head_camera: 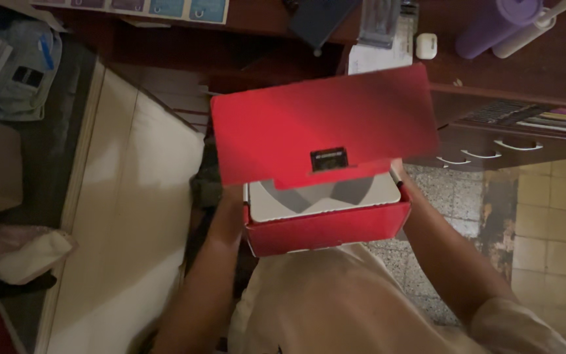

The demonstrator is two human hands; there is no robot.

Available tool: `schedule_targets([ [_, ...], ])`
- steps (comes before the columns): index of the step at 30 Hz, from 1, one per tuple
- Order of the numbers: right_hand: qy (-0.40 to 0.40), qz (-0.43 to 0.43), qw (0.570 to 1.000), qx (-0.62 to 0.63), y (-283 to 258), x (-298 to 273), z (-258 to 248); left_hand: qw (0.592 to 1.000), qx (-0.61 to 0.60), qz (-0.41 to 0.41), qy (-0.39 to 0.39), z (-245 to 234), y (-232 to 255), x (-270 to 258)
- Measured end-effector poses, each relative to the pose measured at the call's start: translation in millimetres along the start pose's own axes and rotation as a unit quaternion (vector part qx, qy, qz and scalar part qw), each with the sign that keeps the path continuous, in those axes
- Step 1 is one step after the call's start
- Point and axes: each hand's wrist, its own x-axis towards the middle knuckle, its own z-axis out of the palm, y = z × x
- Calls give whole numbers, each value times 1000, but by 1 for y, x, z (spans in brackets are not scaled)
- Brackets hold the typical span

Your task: The person picks up and rearranges various items on a desk, including a tablet, a headphone box, and grooming tools, and organizes several small accessories on the desk surface.

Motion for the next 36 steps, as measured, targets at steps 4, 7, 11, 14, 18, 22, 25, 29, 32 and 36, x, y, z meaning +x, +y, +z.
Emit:
schedule_targets([
  [4,2,-34,999,-9,-15,-3,17,998,3,62,-16,22,19,10],
  [7,10,-65,998,-15,-28,-2,30,986,38,161,-17,28,23,5],
  [11,62,-61,996,18,-40,8,43,961,69,268,-1,18,14,18],
  [14,129,-35,986,101,-39,19,44,986,-7,157,54,9,11,27],
  [18,131,-26,988,76,-43,28,34,990,4,103,98,13,22,38],
  [22,134,-7,991,17,-44,33,25,980,113,120,112,28,31,34],
  [25,71,4,997,-15,-49,33,14,984,-35,169,-46,47,44,37],
  [29,-17,32,996,-86,-64,43,4,938,137,291,-130,91,75,12],
  [32,-61,39,990,-124,-70,49,1,881,302,324,-166,110,96,1],
  [36,-66,3,992,-109,-77,52,-7,760,476,382,-223,108,105,11],
])
